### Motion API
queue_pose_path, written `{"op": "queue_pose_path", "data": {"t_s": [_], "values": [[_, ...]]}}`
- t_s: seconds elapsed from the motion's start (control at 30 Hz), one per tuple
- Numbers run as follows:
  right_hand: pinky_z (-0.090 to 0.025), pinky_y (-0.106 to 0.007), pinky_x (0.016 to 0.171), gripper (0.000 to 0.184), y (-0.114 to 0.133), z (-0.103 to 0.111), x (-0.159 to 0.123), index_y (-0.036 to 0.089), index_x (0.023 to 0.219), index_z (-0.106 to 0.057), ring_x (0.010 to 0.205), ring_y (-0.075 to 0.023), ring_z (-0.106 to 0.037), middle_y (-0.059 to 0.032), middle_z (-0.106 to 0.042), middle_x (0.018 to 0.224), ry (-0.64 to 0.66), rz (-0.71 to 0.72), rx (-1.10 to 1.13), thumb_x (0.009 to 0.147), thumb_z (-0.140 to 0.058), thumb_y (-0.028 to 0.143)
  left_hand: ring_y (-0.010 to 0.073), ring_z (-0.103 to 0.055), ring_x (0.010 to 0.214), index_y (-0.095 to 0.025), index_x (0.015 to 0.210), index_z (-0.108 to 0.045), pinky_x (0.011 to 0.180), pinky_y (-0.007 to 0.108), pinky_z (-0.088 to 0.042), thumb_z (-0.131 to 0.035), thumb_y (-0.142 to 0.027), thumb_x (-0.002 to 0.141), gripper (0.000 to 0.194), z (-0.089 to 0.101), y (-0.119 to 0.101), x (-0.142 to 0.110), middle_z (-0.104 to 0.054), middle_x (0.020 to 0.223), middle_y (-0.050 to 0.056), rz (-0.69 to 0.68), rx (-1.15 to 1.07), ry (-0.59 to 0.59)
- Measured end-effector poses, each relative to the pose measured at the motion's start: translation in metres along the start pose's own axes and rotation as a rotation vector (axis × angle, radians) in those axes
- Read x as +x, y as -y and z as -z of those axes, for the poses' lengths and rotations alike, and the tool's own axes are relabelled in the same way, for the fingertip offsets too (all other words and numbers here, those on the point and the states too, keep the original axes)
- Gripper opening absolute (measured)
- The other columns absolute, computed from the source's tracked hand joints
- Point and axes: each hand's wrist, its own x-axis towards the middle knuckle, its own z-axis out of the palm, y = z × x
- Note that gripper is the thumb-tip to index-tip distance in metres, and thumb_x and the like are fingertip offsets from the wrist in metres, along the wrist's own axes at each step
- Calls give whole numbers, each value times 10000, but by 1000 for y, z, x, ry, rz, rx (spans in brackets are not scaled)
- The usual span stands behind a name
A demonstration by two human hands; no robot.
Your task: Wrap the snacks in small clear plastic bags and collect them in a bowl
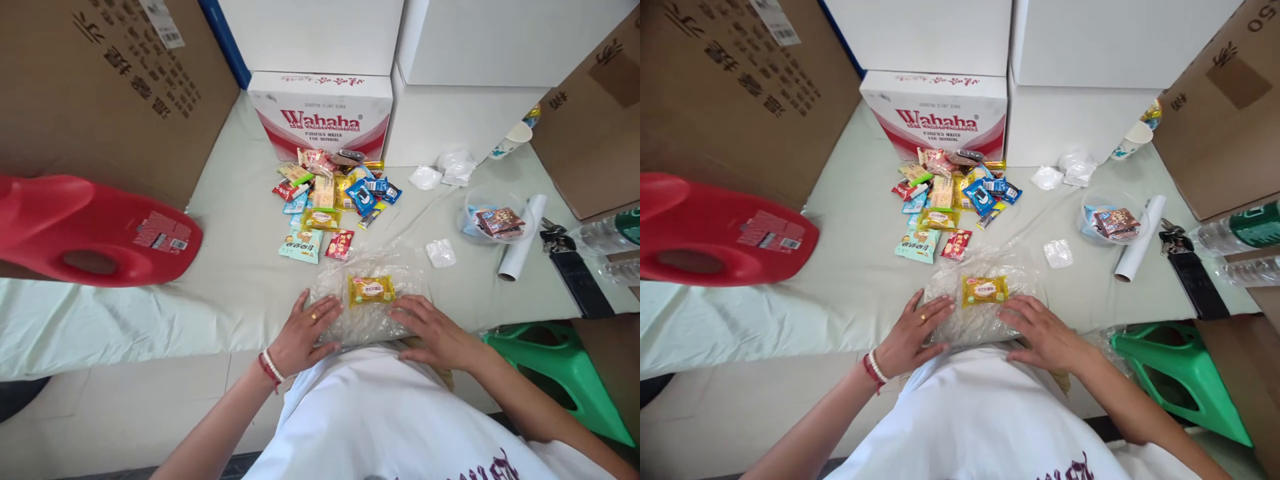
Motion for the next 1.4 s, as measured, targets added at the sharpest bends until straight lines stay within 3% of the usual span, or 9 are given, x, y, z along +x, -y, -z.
{"op": "queue_pose_path", "data": {"t_s": [0.1,0.23,0.4,0.53,0.7,0.9,1.03,1.17,1.4], "values": [[-461,-516,1111,384,-8,-11,-24,239,1365,-611,1381,-291,-438,-134,-577,1418,-10,-39,-18,981,-595,240,326,-376,1515,-233,1577,-369,1275,564,-85,-659,-553,894,808,7,11,-13,-418,1621,168,-57,-30,145],[-516,-437,1012,240,-22,-10,-18,230,1142,-709,1211,-234,-564,-119,-682,1203,-86,-21,180,1017,-507,201,263,-479,1447,-275,1205,-684,1247,527,-205,-539,-271,982,265,10,16,-10,-608,1474,88,4,-123,108],[-519,-335,868,307,-30,35,19,203,1006,-706,932,-186,-642,-74,-710,944,37,-114,422,1051,-477,402,204,-688,933,-219,867,-652,909,368,-510,-417,-348,1023,310,24,21,25,-739,907,60,345,-335,-20],[-468,-263,677,391,-44,52,48,180,946,-689,730,-160,-613,-22,-680,807,27,-387,410,1022,-474,498,194,-601,733,-221,758,-584,714,314,-485,-451,-464,977,353,23,32,55,-617,721,13,614,-326,-114],[-436,-299,707,223,-52,56,75,207,1104,-704,873,-232,-619,-68,-714,901,67,-612,-128,951,-559,279,312,-586,1033,-186,1029,-618,949,480,-477,-636,-421,826,311,18,43,64,-648,1015,120,786,-39,-420],[-471,-404,896,345,-41,73,114,199,1296,-645,1122,-324,-541,-157,-655,1218,-34,-432,-348,967,-556,253,342,-544,1160,-180,1104,-640,1034,559,-396,-552,-243,871,257,28,-4,38,-614,1121,165,706,307,-868],[-442,-397,967,548,-46,54,161,118,1445,-524,1175,-329,-542,-185,-648,1264,26,-408,-287,958,-613,353,264,-618,1054,-320,1184,-692,964,462,-414,-508,-173,894,374,13,-46,49,-721,1107,72,222,211,-509],[-439,-295,820,320,-52,42,192,121,1168,-692,991,-255,-624,-120,-733,1010,162,-555,-130,901,-688,297,252,-609,1161,-308,1413,-605,901,430,-431,-426,-122,947,532,-7,-53,85,-668,1398,63,242,139,-44],[-396,-234,723,192,-15,54,148,184,1034,-719,771,-146,-609,-20,-707,864,122,-178,84,983,-539,229,242,-652,1053,-268,1330,-664,839,417,-472,-458,-122,977,434,-25,-40,94,-708,1331,78,289,116,-48]]}}
